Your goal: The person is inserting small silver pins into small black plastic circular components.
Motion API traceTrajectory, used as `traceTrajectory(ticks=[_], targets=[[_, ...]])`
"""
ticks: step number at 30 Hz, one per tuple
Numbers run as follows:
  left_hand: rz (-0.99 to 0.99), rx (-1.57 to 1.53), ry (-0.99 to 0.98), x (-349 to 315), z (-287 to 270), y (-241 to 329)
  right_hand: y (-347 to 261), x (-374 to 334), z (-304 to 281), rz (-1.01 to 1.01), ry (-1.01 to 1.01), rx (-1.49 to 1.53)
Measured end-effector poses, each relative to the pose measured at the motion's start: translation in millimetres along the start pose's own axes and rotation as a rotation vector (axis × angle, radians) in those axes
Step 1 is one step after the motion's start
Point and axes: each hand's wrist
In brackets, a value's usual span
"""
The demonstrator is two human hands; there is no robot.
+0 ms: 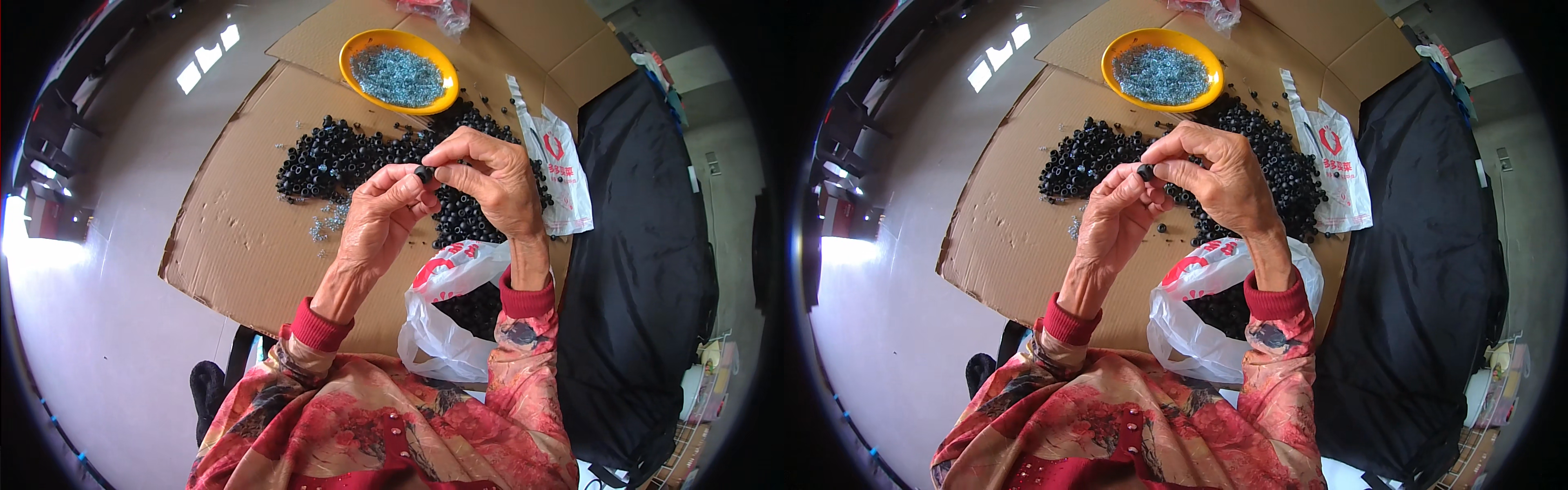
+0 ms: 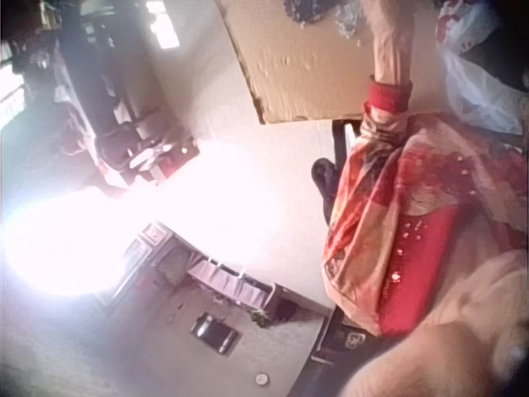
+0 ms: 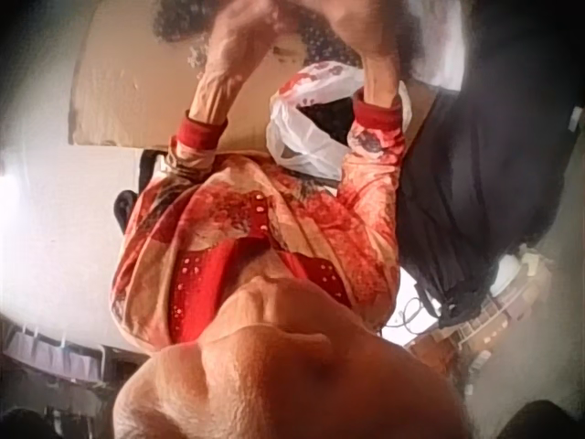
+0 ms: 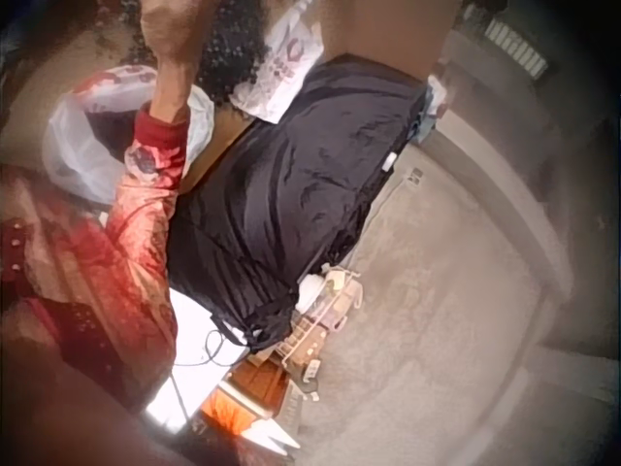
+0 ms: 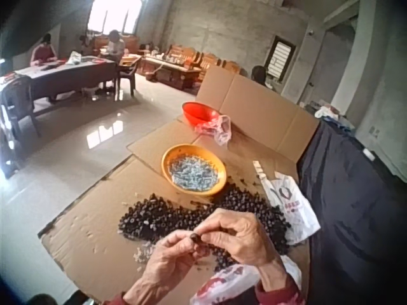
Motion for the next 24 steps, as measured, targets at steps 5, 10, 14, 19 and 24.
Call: traceTrajectory(ticks=[5, 10, 14, 19, 24], targets=[[0.011, -0.001, 0.003, 0, -1, -2, -2, -1, -2, 0.141, 0.006, 0.104], [-0.004, -0.052, 0.012, 0, 1, -5, 0, -3, 0, 0.136, 0.028, 0.091], [0.026, -0.062, 0.016, 0, 0, -6, 6, -2, 5, 0.122, 0.07, 0.144], [0.053, -0.046, 0.019, 1, -4, -7, 12, -2, 13, 0.128, 0.148, 0.18], [0.091, -0.007, 0.024, 3, 3, -9, 15, -5, 15, 0.028, 0.22, 0.003]])
Point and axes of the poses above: each hand's wrist, its own x-axis towards the middle knuckle, its own z-axis out of the palm, y = z × x, and after that the axes turned 15 degrees about -y, right-handed
